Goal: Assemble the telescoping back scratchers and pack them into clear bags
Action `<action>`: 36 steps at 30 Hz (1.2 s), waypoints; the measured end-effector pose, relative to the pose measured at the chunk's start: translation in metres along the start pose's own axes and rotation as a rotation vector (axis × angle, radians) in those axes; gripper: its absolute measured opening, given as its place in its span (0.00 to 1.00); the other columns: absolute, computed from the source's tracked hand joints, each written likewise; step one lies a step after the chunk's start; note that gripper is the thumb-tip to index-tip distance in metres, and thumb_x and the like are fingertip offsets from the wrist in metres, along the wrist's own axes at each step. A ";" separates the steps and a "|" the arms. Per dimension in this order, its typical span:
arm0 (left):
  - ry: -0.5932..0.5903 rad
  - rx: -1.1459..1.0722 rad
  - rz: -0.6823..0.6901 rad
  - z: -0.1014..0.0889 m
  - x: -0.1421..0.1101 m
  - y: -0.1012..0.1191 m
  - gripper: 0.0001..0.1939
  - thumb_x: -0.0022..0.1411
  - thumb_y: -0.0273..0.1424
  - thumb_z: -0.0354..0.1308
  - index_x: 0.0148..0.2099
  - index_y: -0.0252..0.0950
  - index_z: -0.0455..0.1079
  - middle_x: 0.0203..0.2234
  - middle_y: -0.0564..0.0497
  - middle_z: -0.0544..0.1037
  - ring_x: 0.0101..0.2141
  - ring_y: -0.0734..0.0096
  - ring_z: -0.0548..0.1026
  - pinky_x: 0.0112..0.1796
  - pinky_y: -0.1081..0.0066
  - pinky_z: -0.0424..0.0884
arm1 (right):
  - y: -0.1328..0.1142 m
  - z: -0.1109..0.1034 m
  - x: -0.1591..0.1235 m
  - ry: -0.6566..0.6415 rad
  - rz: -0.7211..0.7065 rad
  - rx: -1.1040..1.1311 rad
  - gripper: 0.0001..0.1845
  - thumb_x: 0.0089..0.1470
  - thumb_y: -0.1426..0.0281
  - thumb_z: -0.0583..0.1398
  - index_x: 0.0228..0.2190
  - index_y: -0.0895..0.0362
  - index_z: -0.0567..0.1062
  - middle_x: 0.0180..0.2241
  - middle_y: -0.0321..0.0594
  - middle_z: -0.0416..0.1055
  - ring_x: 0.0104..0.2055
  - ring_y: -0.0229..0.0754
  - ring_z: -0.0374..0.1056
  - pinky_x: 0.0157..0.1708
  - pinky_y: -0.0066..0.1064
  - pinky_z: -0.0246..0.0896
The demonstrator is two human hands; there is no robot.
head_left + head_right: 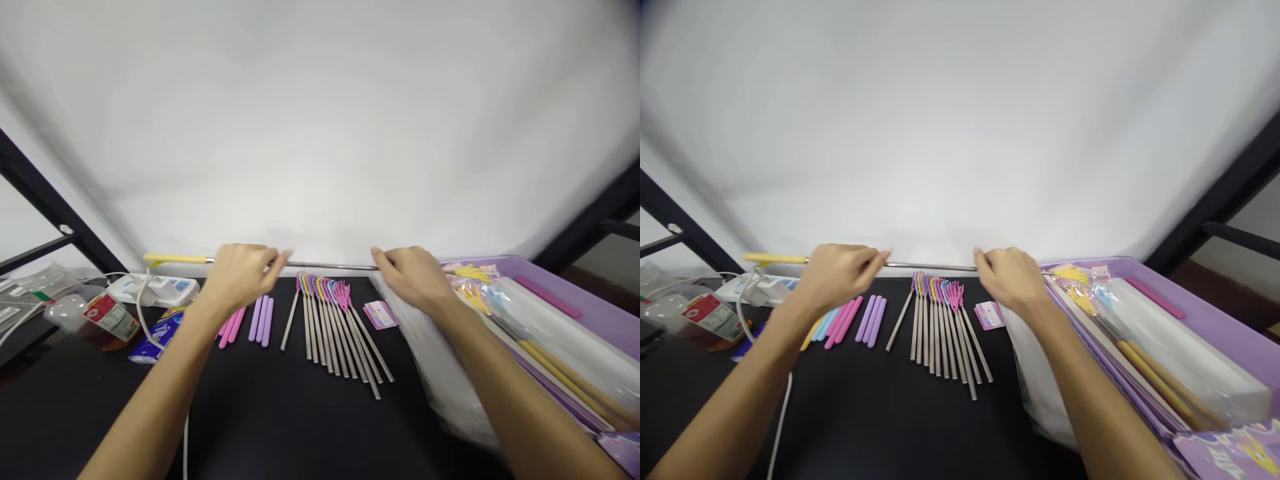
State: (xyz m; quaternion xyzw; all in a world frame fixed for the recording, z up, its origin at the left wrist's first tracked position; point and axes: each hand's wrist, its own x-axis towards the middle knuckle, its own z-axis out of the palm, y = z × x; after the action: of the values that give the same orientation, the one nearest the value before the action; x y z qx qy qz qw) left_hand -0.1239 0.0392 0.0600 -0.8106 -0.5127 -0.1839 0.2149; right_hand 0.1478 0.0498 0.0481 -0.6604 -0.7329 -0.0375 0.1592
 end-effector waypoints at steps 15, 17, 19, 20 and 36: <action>-0.035 -0.090 -0.096 0.013 -0.001 -0.005 0.30 0.73 0.40 0.39 0.20 0.35 0.66 0.15 0.47 0.70 0.19 0.70 0.66 0.27 0.68 0.51 | -0.013 -0.007 -0.001 -0.008 -0.035 -0.140 0.37 0.65 0.53 0.40 0.21 0.56 0.76 0.23 0.49 0.75 0.27 0.47 0.69 0.27 0.34 0.44; -0.052 -0.140 -0.066 0.019 -0.001 0.008 0.30 0.73 0.40 0.38 0.22 0.35 0.67 0.16 0.47 0.70 0.19 0.70 0.66 0.27 0.68 0.52 | -0.019 -0.004 -0.002 0.014 -0.083 -0.096 0.36 0.66 0.55 0.40 0.19 0.56 0.75 0.22 0.47 0.74 0.26 0.46 0.69 0.27 0.34 0.44; -0.062 -0.187 -0.017 0.026 0.000 0.023 0.31 0.74 0.40 0.36 0.25 0.34 0.70 0.18 0.47 0.72 0.20 0.70 0.67 0.27 0.68 0.53 | -0.026 0.000 -0.004 0.047 -0.133 -0.049 0.36 0.66 0.55 0.40 0.19 0.55 0.75 0.21 0.46 0.73 0.26 0.45 0.69 0.27 0.34 0.43; -0.060 -0.202 0.010 0.029 0.000 0.028 0.30 0.74 0.40 0.36 0.27 0.34 0.70 0.19 0.47 0.73 0.20 0.70 0.68 0.27 0.68 0.53 | -0.027 0.002 -0.005 0.056 -0.141 -0.033 0.36 0.66 0.55 0.40 0.19 0.55 0.75 0.21 0.46 0.73 0.26 0.45 0.68 0.27 0.34 0.43; -0.194 -0.111 0.029 0.050 -0.005 0.047 0.32 0.75 0.38 0.31 0.32 0.33 0.74 0.23 0.44 0.77 0.24 0.64 0.75 0.27 0.68 0.55 | -0.047 0.035 -0.011 0.019 -0.226 0.293 0.32 0.68 0.58 0.40 0.20 0.55 0.69 0.19 0.39 0.70 0.23 0.40 0.64 0.27 0.32 0.44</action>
State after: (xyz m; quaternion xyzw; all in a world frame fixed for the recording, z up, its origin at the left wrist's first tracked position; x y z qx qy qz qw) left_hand -0.0797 0.0446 0.0076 -0.8425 -0.5086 -0.1296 0.1218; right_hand 0.0960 0.0431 0.0194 -0.5431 -0.7985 0.0458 0.2554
